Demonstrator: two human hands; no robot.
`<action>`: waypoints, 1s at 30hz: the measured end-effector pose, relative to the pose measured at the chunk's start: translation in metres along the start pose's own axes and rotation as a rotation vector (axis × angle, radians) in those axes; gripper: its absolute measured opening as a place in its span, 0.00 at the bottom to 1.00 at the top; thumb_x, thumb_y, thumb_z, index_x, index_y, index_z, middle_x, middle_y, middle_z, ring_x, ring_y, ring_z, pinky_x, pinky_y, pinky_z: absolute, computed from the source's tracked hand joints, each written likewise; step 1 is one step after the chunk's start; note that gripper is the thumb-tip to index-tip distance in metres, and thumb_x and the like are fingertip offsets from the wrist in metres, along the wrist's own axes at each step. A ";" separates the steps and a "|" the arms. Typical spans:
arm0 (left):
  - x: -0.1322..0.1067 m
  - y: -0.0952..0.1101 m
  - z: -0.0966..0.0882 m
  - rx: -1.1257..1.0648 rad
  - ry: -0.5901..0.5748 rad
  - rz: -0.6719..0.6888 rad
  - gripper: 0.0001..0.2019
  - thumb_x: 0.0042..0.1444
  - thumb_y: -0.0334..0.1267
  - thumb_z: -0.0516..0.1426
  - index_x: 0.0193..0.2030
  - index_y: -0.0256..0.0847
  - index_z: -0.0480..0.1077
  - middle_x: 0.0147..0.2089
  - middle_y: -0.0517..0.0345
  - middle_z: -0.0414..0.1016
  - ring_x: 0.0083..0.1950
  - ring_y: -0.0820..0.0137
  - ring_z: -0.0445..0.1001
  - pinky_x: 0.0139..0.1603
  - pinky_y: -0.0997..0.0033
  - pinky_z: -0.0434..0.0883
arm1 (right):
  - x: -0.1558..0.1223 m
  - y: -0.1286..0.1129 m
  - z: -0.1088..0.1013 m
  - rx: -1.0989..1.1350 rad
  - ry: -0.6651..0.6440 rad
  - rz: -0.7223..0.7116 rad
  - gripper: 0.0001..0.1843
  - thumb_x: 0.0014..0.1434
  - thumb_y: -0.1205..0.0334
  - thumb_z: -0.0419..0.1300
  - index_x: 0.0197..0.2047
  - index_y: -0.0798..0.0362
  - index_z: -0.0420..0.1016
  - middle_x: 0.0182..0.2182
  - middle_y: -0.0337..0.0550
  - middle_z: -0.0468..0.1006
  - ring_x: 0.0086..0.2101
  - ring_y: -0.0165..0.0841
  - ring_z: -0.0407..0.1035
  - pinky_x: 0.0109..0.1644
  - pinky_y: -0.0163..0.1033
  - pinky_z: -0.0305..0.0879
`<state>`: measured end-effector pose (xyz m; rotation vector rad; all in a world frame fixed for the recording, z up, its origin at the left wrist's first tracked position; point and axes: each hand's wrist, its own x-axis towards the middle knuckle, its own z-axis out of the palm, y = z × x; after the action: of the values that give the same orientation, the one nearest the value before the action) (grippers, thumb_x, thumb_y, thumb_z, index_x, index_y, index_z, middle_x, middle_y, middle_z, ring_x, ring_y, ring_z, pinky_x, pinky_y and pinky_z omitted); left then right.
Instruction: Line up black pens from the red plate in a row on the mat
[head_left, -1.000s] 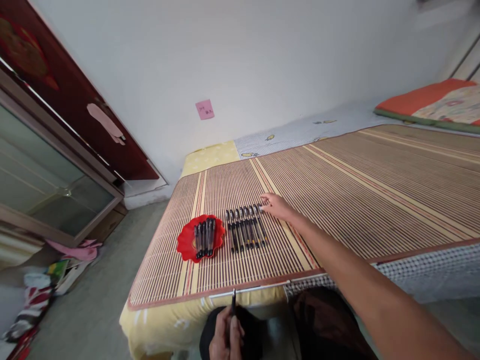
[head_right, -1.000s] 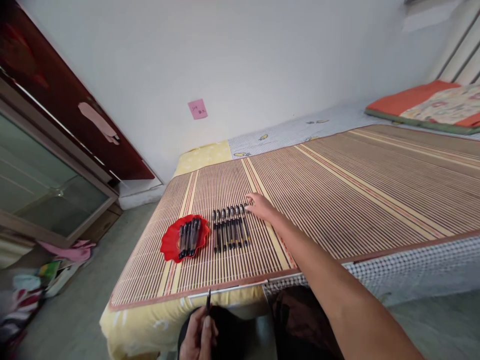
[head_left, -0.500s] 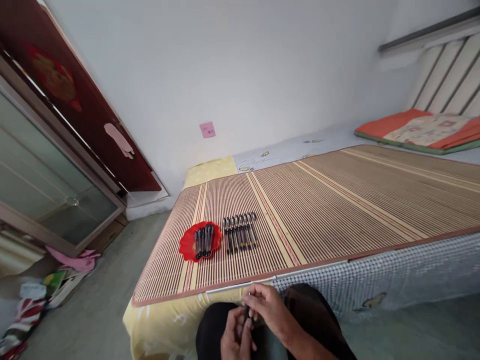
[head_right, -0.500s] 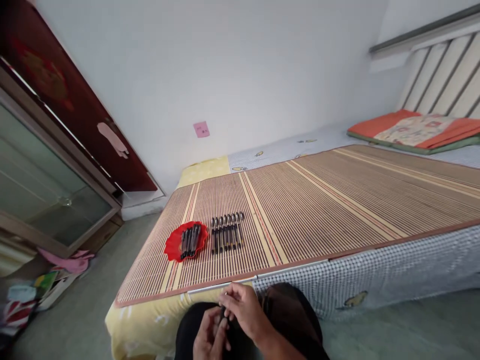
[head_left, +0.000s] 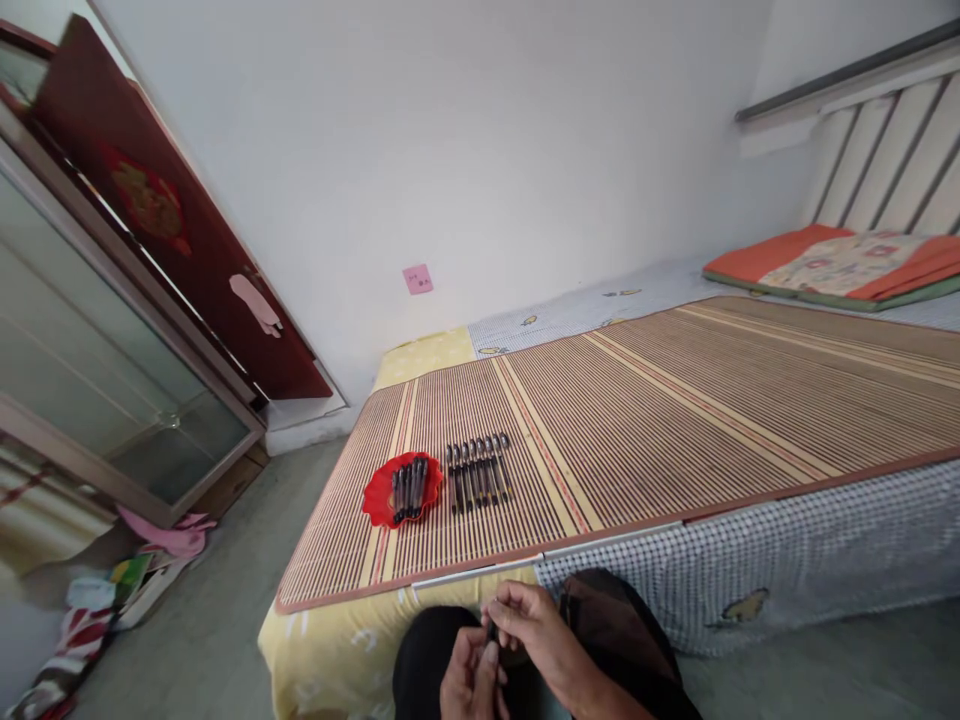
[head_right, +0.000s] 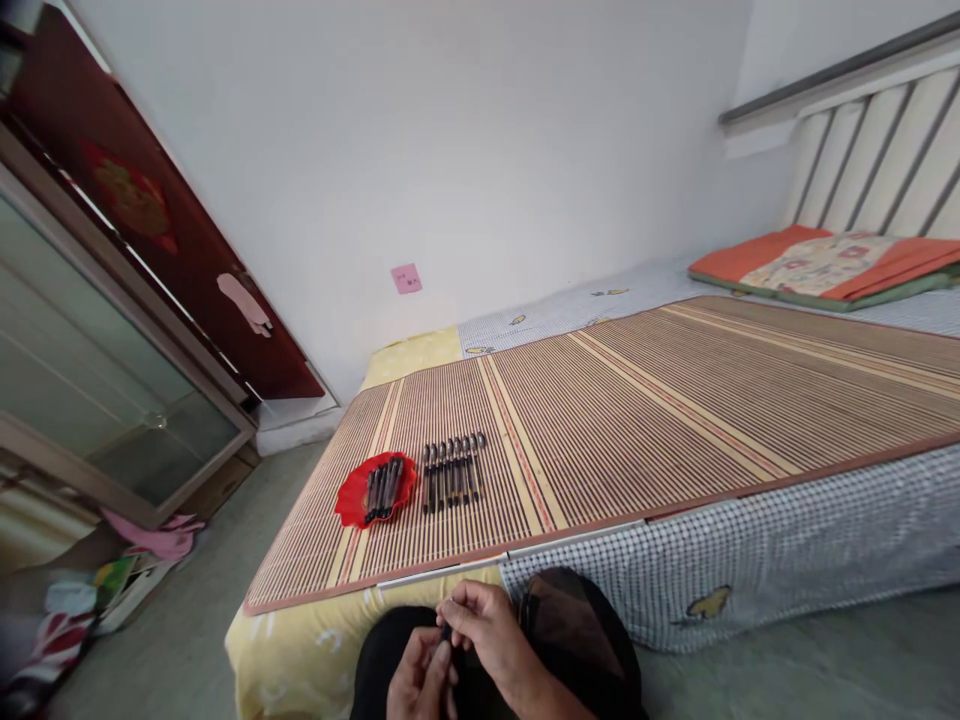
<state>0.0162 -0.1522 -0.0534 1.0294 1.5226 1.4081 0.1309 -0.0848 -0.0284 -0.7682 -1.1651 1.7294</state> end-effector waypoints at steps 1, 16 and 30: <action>0.000 0.001 -0.001 -0.011 -0.027 -0.002 0.30 0.49 0.70 0.62 0.31 0.40 0.73 0.19 0.63 0.68 0.14 0.80 0.56 0.16 0.79 0.52 | 0.000 0.000 -0.001 0.005 -0.001 -0.002 0.25 0.53 0.37 0.69 0.28 0.54 0.78 0.23 0.38 0.74 0.21 0.27 0.62 0.27 0.34 0.55; 0.006 0.005 -0.003 -0.161 -0.256 -0.178 0.29 0.51 0.67 0.63 0.30 0.40 0.65 0.19 0.66 0.66 0.16 0.82 0.55 0.18 0.80 0.50 | 0.006 0.011 -0.015 -0.036 -0.050 0.047 0.28 0.51 0.36 0.69 0.29 0.56 0.78 0.19 0.34 0.68 0.20 0.24 0.56 0.24 0.33 0.49; 0.007 0.011 -0.009 -0.253 -0.387 -0.298 0.29 0.50 0.67 0.64 0.29 0.39 0.67 0.20 0.64 0.65 0.17 0.80 0.58 0.18 0.78 0.54 | 0.005 0.005 -0.015 0.035 -0.093 0.089 0.27 0.50 0.37 0.70 0.31 0.56 0.78 0.27 0.40 0.77 0.21 0.23 0.56 0.25 0.32 0.48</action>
<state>0.0061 -0.1486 -0.0423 0.8223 1.1270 1.0849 0.1403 -0.0751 -0.0390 -0.7340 -1.1750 1.8720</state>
